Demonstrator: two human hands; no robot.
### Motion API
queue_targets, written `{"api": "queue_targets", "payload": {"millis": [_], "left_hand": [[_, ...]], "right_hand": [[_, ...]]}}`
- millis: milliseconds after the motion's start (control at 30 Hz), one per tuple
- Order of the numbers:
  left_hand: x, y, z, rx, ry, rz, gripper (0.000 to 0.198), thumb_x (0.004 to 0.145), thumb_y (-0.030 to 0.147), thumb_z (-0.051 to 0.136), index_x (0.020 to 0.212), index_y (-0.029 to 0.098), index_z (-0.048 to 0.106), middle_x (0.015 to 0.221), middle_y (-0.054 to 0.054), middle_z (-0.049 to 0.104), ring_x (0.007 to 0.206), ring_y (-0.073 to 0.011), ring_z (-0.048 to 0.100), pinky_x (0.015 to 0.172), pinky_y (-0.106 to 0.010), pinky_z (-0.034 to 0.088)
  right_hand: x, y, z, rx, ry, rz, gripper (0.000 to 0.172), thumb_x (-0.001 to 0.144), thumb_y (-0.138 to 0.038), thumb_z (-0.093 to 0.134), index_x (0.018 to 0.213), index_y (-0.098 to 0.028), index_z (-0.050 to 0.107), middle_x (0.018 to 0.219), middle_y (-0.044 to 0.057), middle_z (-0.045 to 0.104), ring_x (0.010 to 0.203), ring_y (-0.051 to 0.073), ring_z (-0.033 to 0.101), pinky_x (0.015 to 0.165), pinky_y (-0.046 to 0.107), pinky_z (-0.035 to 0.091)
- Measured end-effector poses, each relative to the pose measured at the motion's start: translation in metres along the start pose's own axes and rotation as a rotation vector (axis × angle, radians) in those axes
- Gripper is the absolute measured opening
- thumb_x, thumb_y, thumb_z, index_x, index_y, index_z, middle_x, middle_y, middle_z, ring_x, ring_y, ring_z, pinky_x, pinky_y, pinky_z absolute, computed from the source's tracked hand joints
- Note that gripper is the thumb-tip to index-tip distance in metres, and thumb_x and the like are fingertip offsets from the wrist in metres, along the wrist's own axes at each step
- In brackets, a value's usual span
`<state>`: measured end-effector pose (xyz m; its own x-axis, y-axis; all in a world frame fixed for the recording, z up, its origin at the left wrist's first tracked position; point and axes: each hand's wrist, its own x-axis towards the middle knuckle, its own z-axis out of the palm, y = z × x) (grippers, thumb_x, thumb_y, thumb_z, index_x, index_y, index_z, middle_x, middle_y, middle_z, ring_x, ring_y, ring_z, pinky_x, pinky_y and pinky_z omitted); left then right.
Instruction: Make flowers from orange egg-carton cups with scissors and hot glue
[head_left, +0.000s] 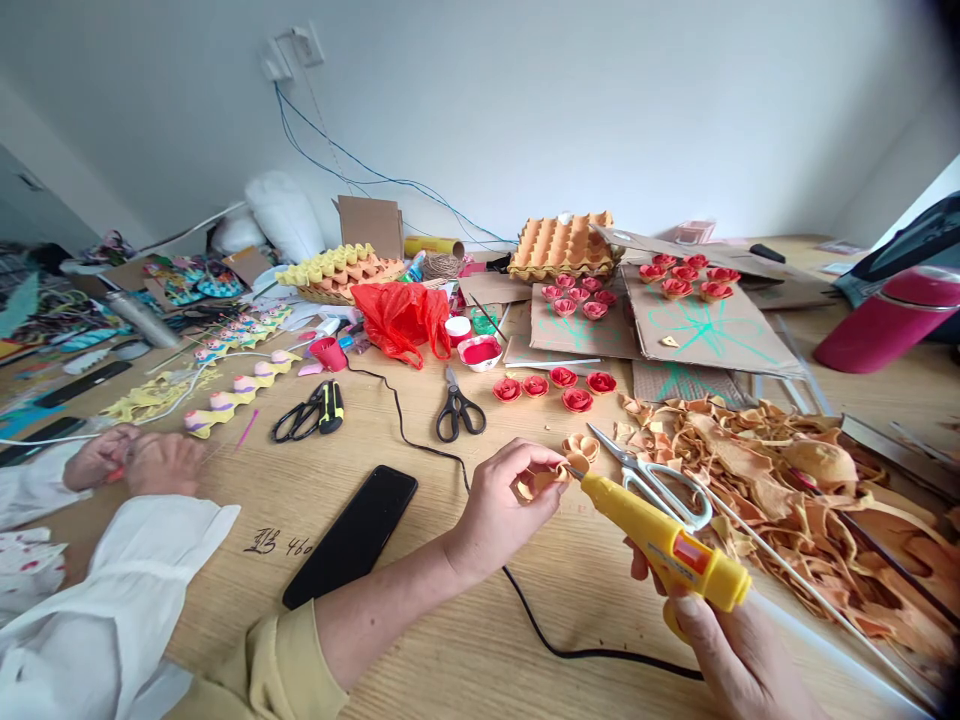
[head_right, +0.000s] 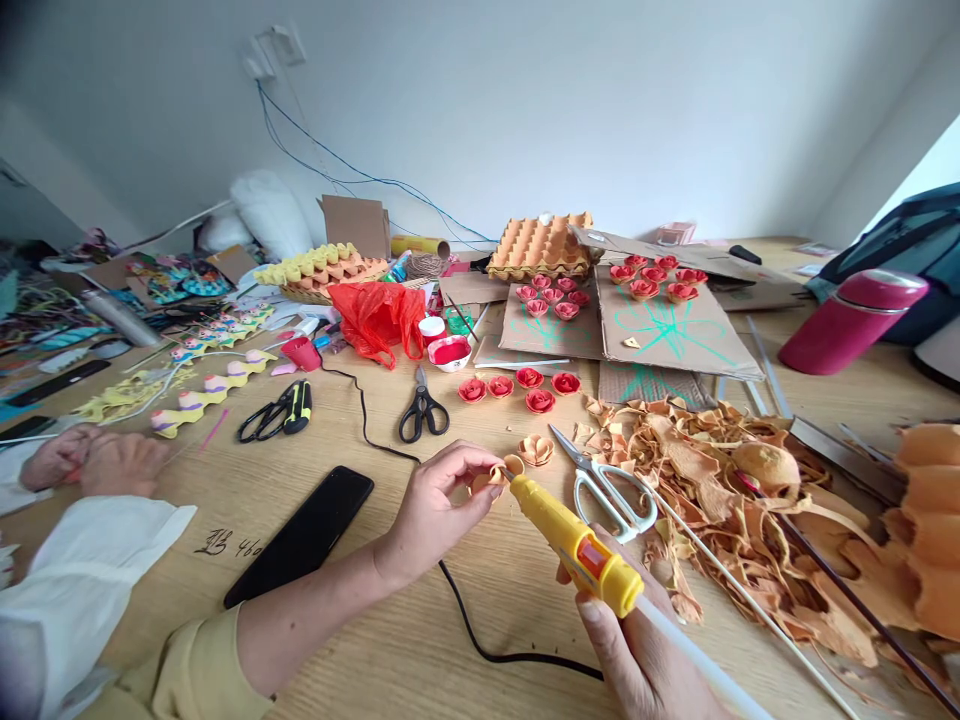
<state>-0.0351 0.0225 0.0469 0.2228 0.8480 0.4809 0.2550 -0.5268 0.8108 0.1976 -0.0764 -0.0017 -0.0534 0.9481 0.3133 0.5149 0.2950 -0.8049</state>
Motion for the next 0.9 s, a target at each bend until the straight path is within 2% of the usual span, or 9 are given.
{"api": "queue_targets", "payload": {"millis": [100,367,667,900], "left_hand": [[0.0002,0.0014,-0.0006,0.030,0.016,0.051,0.014,0.082,0.010,0.068,0.095,0.017,0.070,0.092,-0.006,0.072,0.078,-0.0133,0.067,0.067,-0.022,0.055],[-0.0015,-0.0033,-0.0014,0.092,0.013,0.145,0.019,0.083,0.007,0.067,0.099,0.018,0.069,0.093,-0.005,0.071,0.079,-0.0130,0.066,0.069,-0.022,0.053],[0.0002,0.0019,-0.0013,0.051,0.016,0.077,0.019,0.081,0.006,0.067,0.096,0.017,0.069,0.092,-0.006,0.072,0.078,-0.0132,0.066,0.069,-0.023,0.054],[-0.0019,0.0009,0.0015,-0.044,0.005,-0.022,0.014,0.082,0.011,0.069,0.095,0.016,0.071,0.091,-0.006,0.071,0.078,-0.0134,0.067,0.071,-0.022,0.056]], "right_hand": [[-0.0008,0.0027,0.0005,-0.076,-0.063,-0.052,0.044,0.100,-0.055,0.042,0.106,-0.024,0.072,0.098,0.010,0.074,0.093,0.029,0.070,0.085,0.041,0.059],[0.0005,0.0002,0.0007,-0.077,-0.041,-0.090,0.041,0.101,-0.053,0.041,0.105,-0.026,0.071,0.096,0.009,0.075,0.089,0.027,0.070,0.078,0.037,0.058],[-0.0053,0.0044,0.0011,-0.024,-0.014,-0.070,0.033,0.102,-0.048,0.043,0.115,-0.028,0.065,0.100,0.007,0.073,0.088,0.024,0.069,0.076,0.033,0.057],[-0.0008,-0.0027,0.0002,-0.057,-0.037,-0.058,0.040,0.101,-0.053,0.042,0.115,-0.027,0.068,0.093,0.008,0.072,0.076,0.023,0.066,0.071,0.034,0.055]]}}
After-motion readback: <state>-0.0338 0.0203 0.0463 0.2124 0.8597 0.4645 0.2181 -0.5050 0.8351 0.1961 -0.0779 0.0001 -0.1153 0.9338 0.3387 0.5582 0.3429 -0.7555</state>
